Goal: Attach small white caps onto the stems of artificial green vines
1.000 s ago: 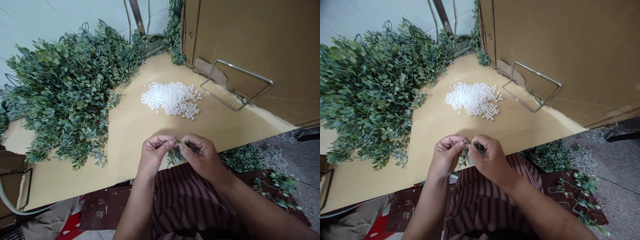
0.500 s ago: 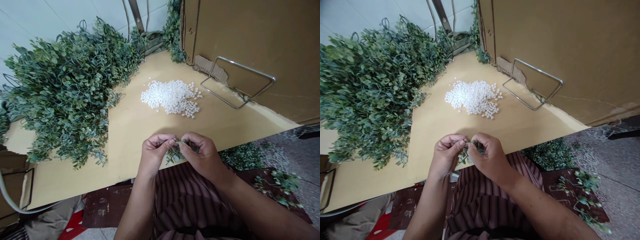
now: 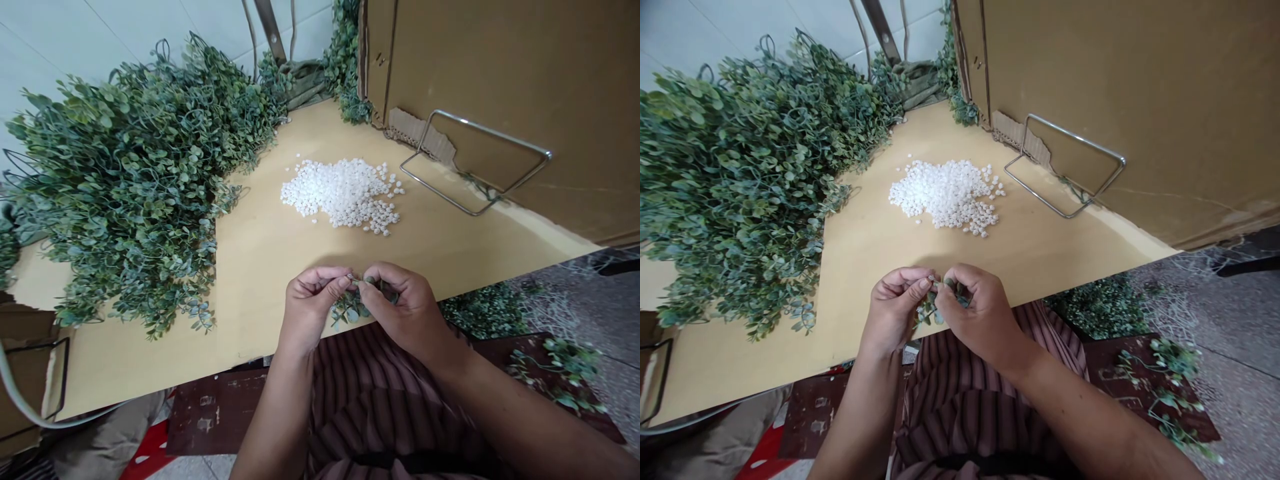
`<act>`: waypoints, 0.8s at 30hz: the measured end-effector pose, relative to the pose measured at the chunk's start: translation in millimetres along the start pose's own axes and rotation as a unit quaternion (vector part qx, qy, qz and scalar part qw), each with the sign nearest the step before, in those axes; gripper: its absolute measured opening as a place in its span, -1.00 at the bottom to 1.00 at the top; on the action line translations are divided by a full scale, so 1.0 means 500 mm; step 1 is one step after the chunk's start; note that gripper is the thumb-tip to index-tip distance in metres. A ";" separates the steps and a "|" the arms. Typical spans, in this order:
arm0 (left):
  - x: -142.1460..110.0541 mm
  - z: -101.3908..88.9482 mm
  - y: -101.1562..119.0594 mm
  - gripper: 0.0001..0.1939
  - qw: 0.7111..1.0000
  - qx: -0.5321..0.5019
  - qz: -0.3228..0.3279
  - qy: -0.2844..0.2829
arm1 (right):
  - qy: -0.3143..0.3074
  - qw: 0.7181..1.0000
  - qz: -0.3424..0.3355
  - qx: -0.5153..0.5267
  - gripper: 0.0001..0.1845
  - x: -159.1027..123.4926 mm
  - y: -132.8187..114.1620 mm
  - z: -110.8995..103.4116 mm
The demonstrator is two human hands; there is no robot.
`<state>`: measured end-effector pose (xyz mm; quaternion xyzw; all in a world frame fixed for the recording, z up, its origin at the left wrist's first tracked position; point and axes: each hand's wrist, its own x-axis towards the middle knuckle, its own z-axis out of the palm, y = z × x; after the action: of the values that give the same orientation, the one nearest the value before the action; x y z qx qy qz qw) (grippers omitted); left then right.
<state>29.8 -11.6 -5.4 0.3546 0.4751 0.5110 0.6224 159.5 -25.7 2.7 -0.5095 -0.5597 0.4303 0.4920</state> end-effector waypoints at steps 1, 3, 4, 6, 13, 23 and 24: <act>0.000 0.001 0.000 -0.77 1.000 -0.002 -0.003 0.000 | 0.002 1.000 -0.002 -0.002 -0.78 0.000 0.000 0.000; -0.001 0.003 0.000 -0.77 1.000 -0.009 -0.011 0.002 | 0.007 1.000 -0.007 -0.006 -0.78 0.000 0.001 0.001; -0.002 0.005 0.001 -0.77 1.000 -0.014 -0.013 0.003 | 0.010 1.000 -0.011 -0.009 -0.78 -0.001 0.001 0.002; -0.002 0.007 0.003 -0.77 0.999 -0.031 -0.012 0.007 | 0.012 1.000 -0.021 -0.013 -0.79 -0.002 0.002 0.003; -0.004 0.007 0.007 -0.77 0.997 -0.066 -0.027 0.015 | 0.018 0.998 -0.046 -0.034 -0.80 -0.005 0.002 0.008; -0.003 0.006 0.000 -0.79 0.999 -0.047 -0.025 0.009 | 0.038 0.991 -0.087 -0.091 -0.79 -0.005 0.005 0.004; -0.004 0.007 0.000 -0.78 0.999 -0.044 -0.025 0.011 | 0.037 0.991 -0.089 -0.093 -0.79 -0.005 0.005 0.003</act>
<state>33.3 -13.1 -3.8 0.3091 0.4677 0.5199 0.6445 158.5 -27.8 -0.2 -0.5171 -0.6214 0.3117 0.4993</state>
